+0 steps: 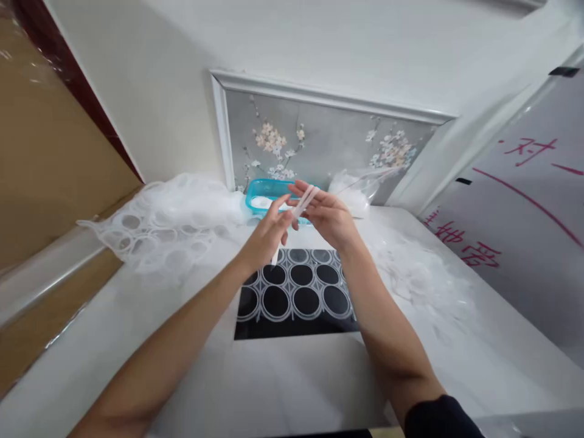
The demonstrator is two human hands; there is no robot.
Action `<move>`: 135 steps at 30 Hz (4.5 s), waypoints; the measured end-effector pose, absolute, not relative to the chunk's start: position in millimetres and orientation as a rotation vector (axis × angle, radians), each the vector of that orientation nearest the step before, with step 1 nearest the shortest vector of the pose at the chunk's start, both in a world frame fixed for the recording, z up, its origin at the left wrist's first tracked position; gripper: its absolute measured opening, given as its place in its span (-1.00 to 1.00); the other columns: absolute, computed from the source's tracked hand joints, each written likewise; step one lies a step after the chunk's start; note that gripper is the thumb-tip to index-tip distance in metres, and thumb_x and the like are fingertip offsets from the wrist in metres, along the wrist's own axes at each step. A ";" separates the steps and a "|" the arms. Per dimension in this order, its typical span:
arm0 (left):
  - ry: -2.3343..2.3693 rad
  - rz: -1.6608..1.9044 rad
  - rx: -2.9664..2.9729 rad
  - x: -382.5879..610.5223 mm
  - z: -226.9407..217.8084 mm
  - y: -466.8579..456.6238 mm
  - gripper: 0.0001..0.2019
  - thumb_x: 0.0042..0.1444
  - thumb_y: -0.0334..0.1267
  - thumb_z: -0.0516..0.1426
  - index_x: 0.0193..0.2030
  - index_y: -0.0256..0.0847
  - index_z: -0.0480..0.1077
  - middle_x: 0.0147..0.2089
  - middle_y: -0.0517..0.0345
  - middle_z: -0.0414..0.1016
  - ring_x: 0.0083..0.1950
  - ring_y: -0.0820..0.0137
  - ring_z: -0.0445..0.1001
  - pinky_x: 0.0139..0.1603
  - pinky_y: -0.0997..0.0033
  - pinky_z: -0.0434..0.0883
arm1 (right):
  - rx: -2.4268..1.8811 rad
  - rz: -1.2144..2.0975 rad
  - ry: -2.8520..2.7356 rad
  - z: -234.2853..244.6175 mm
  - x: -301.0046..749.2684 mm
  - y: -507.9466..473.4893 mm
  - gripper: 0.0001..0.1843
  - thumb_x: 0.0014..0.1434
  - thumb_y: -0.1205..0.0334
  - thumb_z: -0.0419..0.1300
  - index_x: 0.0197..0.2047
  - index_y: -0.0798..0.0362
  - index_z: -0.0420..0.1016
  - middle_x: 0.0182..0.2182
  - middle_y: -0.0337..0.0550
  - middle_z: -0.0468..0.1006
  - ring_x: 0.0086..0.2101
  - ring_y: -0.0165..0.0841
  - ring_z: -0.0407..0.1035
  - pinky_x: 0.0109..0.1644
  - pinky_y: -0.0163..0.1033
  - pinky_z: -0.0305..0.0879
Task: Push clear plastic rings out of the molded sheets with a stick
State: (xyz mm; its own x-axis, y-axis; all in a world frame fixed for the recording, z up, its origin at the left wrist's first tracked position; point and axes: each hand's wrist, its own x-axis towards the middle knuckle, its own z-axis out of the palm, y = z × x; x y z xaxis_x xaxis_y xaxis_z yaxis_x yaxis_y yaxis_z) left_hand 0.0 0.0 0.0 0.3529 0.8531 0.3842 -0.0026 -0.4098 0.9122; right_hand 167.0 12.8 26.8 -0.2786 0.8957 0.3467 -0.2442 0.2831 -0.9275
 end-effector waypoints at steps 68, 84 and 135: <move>1.835 0.220 2.071 -10.0 -73.1 16.4 -0.74 0.28 -0.21 -0.01 -0.14 -0.33 0.42 -0.22 -0.23 0.55 -0.16 -0.01 0.55 -0.18 0.16 0.34 | -1.460 1.059 -1.948 -81.7 183.1 18.8 -0.79 0.23 0.08 0.17 -0.29 0.06 0.44 -0.60 -0.30 0.43 -0.56 -0.44 0.28 -0.43 -0.31 0.15; 1.103 -0.093 2.478 -27.6 -34.8 -32.7 -0.74 0.29 -0.07 0.07 -0.19 -0.18 0.50 -0.31 0.15 0.59 -0.36 0.32 0.52 -0.41 0.41 0.23 | -1.288 1.450 -1.053 -59.5 206.0 -44.2 -0.51 0.00 -0.21 0.32 -0.43 0.13 0.54 -0.65 -0.28 0.37 -0.66 -0.56 0.06 -0.61 -0.34 -0.20; 1.184 0.469 2.826 -92.2 -110.4 -57.7 -0.45 0.36 0.08 -0.07 0.20 -0.35 0.36 0.28 -0.22 0.36 0.30 -0.04 0.31 0.24 -0.01 0.33 | -1.253 1.295 -1.658 -97.5 103.7 25.1 -0.71 0.11 -0.02 0.31 -0.30 0.05 0.64 -0.47 -0.15 0.61 -0.58 -0.42 0.35 -0.57 -0.30 0.24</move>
